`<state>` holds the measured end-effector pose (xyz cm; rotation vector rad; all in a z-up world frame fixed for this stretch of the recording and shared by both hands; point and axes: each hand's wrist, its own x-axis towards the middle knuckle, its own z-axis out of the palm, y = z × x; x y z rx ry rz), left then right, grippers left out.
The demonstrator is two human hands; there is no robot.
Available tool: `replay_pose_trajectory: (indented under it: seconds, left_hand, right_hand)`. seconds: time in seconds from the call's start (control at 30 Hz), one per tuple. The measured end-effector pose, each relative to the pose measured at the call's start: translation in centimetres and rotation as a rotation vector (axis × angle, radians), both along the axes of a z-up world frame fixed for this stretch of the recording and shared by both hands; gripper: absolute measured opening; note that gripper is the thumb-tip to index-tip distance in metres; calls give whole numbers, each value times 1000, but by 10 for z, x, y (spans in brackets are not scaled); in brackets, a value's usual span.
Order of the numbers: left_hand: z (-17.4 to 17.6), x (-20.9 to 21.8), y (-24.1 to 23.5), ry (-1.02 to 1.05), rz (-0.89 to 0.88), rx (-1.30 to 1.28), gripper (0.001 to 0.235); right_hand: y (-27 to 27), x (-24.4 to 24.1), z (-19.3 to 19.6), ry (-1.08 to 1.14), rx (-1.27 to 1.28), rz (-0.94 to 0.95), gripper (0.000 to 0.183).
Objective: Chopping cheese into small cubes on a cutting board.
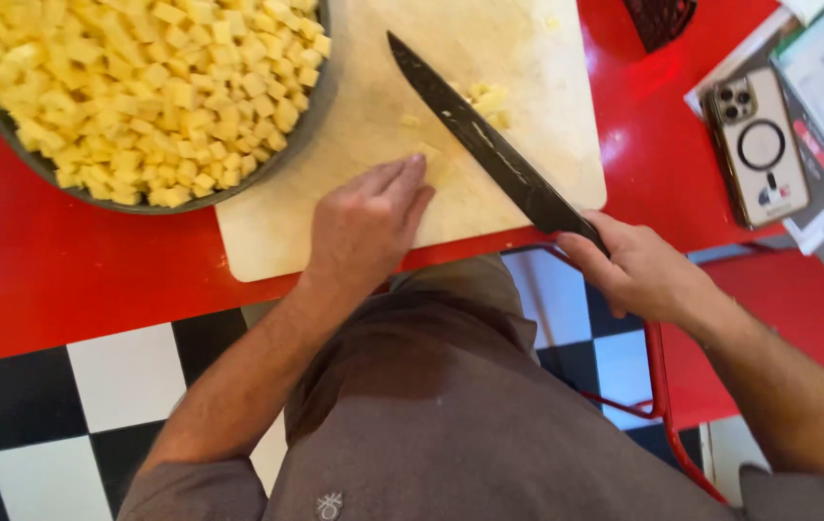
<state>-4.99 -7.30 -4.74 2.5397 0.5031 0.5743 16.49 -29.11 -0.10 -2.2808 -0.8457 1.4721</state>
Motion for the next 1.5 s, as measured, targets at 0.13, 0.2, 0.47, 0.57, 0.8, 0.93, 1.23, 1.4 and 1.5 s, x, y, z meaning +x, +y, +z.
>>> replay_pose_trajectory:
  seconds: [0.13,0.2,0.47,0.57,0.8,0.93,1.23,1.4,1.5]
  left_hand:
    - [2,1,8,-30,49,67,43]
    - [10,3,9,-30,24,73,46]
    - [-3,-1,44,-30,14,215,44]
    - [-13,5,49,22,-2,178,46]
    - [17,1,22,7,-4,153,50]
    - [-5,-14,-5,-16,33,78,49]
    - [-5,-7,-13,4,117,169,49]
    - [12,-10,7,-37,131,189,51]
    - [16,-11,30,-86,74,265,44]
  right_hand:
    - [6,-14,11,-373,146,155,34]
    - [-1,-22,17,-432,103,189,33]
    - [1,-29,9,-519,-38,339,34]
    - [-5,-28,-13,-568,47,371,36]
    - [5,-20,-9,-567,11,352,36]
    - [12,-18,12,-77,-103,3,34]
    - [1,-32,23,-438,0,290,34]
    - [6,-39,19,-452,-107,318,37]
    - [0,-41,10,-481,-9,348,34]
